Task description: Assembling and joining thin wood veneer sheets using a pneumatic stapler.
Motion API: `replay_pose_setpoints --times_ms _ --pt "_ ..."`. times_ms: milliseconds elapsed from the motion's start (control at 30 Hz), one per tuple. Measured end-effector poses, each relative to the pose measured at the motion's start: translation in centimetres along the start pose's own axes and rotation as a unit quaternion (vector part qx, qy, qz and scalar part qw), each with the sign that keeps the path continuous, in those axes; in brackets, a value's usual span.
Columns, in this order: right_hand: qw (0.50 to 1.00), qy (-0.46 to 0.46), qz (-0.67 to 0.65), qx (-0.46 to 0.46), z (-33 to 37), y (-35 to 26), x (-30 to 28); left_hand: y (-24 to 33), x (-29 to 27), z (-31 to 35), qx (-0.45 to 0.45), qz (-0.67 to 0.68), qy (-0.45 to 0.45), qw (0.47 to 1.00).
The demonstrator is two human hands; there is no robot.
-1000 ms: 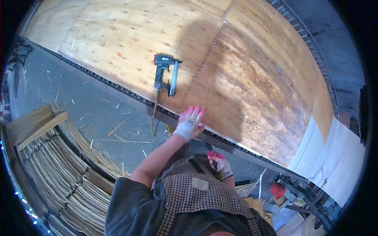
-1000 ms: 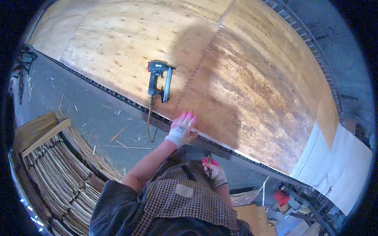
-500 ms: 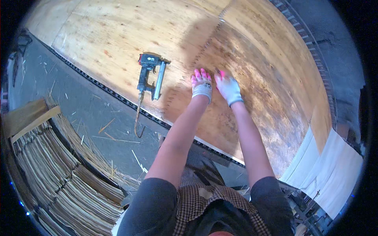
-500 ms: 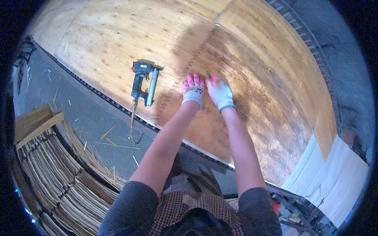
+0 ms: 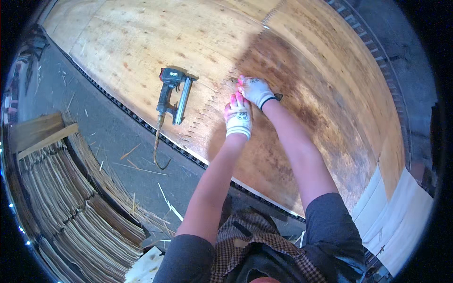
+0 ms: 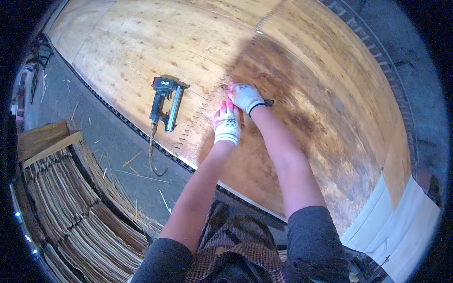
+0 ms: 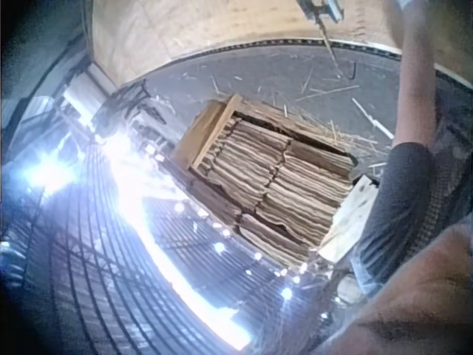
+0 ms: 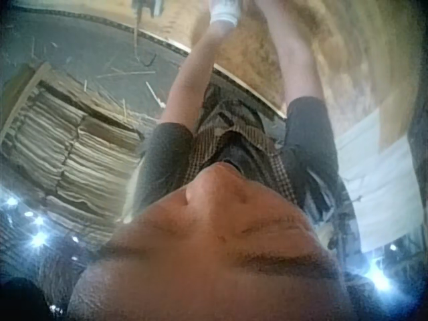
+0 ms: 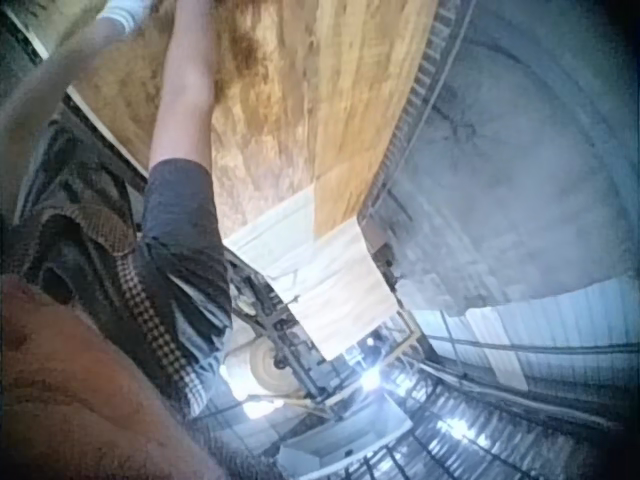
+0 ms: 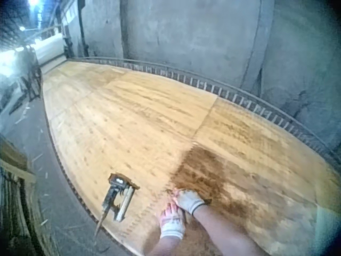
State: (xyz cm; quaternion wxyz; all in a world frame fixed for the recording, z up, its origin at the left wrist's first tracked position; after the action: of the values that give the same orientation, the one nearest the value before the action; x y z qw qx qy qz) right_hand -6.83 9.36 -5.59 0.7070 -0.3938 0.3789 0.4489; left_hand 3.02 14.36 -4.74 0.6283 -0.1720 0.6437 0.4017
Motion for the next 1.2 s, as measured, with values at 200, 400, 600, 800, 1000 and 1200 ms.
replay_pose_setpoints --times_ms 200,400,600,800,1000,1200 --pt "0.999 0.023 -0.042 0.007 -0.6 -0.3 0.2 0.5 1.6 0.3 -0.02 -0.025 -0.044 0.999" --pt "0.982 0.087 0.165 -0.002 -2.3 -1.3 0.9 1.7 1.4 0.5 -0.062 -0.006 -0.051 0.997" --pt "0.989 0.027 0.14 0.031 2.5 1.9 3.2 0.7 1.8 2.4 -0.07 -0.002 0.008 0.998" --pt "0.993 0.024 0.073 0.087 15.5 7.9 3.8 0.8 1.4 2.7 -0.107 -0.019 -0.008 0.994" --pt "0.98 -0.051 0.07 0.18 32.4 16.5 7.4 1.6 1.1 3.2 -0.126 -0.049 0.052 0.989" --pt "0.967 -0.05 0.055 0.244 48.3 23.8 12.1 2.8 -1.9 3.5 -0.171 -0.077 -0.073 0.98"
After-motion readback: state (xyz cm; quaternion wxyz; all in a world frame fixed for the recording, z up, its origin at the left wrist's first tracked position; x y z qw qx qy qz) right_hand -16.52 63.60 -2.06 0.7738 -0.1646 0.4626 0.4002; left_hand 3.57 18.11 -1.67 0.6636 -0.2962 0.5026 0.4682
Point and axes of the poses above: each hand's wrist, its own z-axis away from the middle knuckle, its own x-axis out of the palm, y = z × x, the point moved 7 cm from there along -z, towards the middle knuckle, and after that the axes turned 1 degree about -x, right-handed, at the moved point
